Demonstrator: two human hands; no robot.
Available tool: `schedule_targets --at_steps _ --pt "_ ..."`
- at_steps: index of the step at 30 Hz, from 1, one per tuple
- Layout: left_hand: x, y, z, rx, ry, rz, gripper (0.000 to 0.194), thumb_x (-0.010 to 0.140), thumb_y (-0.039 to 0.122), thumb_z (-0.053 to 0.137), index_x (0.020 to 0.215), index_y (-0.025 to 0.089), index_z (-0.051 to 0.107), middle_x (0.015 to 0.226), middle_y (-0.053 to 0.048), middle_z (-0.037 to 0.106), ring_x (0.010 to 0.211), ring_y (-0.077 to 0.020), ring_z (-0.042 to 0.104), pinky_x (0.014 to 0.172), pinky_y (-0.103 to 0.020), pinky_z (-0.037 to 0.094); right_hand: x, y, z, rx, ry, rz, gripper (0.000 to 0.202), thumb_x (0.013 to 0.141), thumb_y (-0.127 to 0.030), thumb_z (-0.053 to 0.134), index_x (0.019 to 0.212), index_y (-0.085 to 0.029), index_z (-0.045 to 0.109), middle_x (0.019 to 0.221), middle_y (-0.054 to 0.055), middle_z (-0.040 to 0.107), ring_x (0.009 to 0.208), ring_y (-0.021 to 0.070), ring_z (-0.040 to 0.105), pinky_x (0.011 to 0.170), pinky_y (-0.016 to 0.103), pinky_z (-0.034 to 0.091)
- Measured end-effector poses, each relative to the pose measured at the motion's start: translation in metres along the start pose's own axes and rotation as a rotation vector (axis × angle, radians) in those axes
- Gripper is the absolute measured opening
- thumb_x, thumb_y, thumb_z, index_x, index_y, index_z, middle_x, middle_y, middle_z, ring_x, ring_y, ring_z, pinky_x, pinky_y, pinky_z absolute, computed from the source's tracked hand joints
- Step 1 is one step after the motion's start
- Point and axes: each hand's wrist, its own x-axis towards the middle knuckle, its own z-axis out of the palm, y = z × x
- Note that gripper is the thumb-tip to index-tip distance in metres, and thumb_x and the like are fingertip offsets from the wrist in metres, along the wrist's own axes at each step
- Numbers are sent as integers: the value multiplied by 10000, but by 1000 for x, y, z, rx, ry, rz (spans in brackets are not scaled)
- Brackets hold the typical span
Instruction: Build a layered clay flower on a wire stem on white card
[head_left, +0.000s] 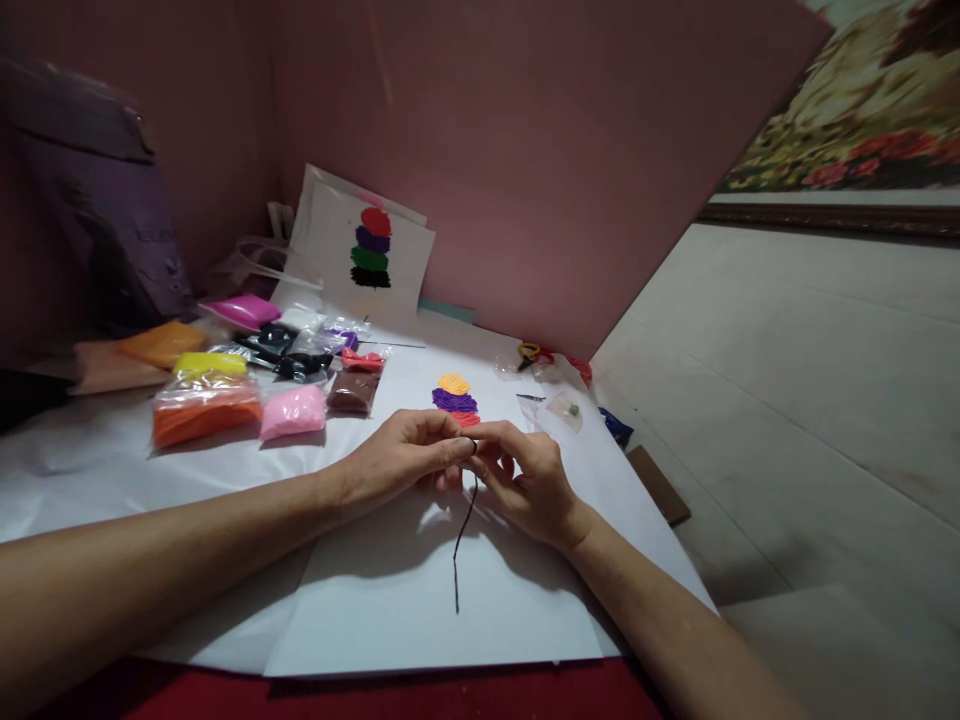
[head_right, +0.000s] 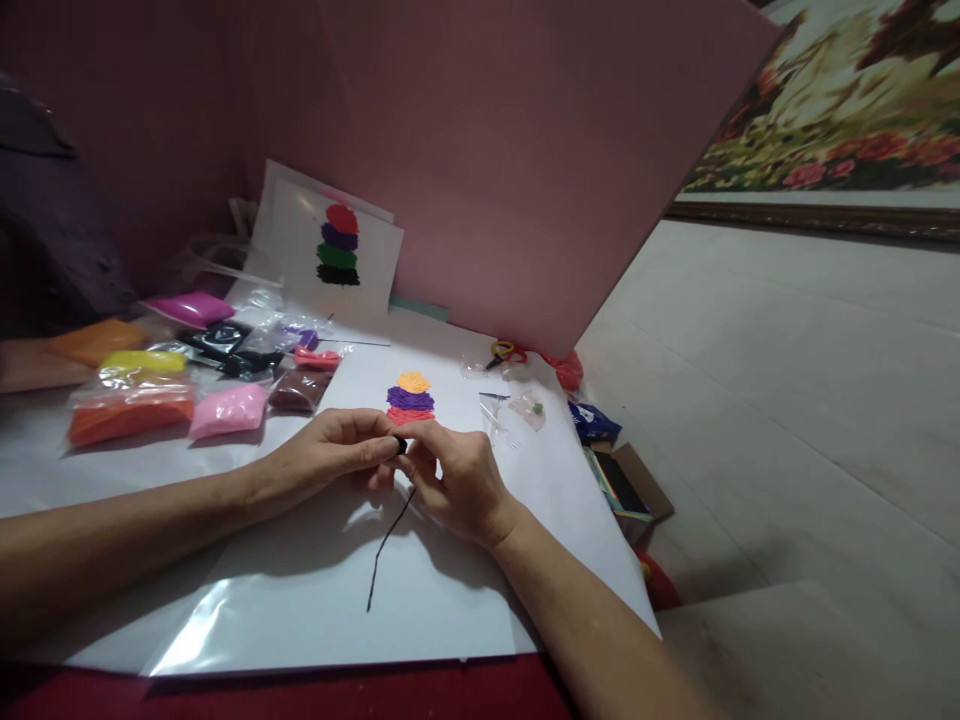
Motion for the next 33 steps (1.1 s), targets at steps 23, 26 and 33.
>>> schedule_targets --at_steps 23,26,33 --pt "2 -1 1 9 2 -7 302 823 439 612 765 149 554 601 17 593 542 -92 504 539 -227 352 0 0 1 -29 -38 18 175 862 -165 574 1036 -183 582 635 -33 619 490 78 509 506 197 430" --pt "2 0 1 8 0 -17 300 820 437 614 763 148 554 590 16 593 537 -94 507 536 -227 353 0 0 1 -42 -53 34 176 857 -164 572 1031 -186 579 626 -36 617 477 78 492 501 199 416" --pt "3 -1 2 -12 1 -13 291 810 431 623 777 149 557 586 18 588 555 -108 526 569 -245 387 -1 0 2 -57 -90 64 224 845 -125 545 1058 -196 547 615 -47 613 455 81 474 471 201 381"
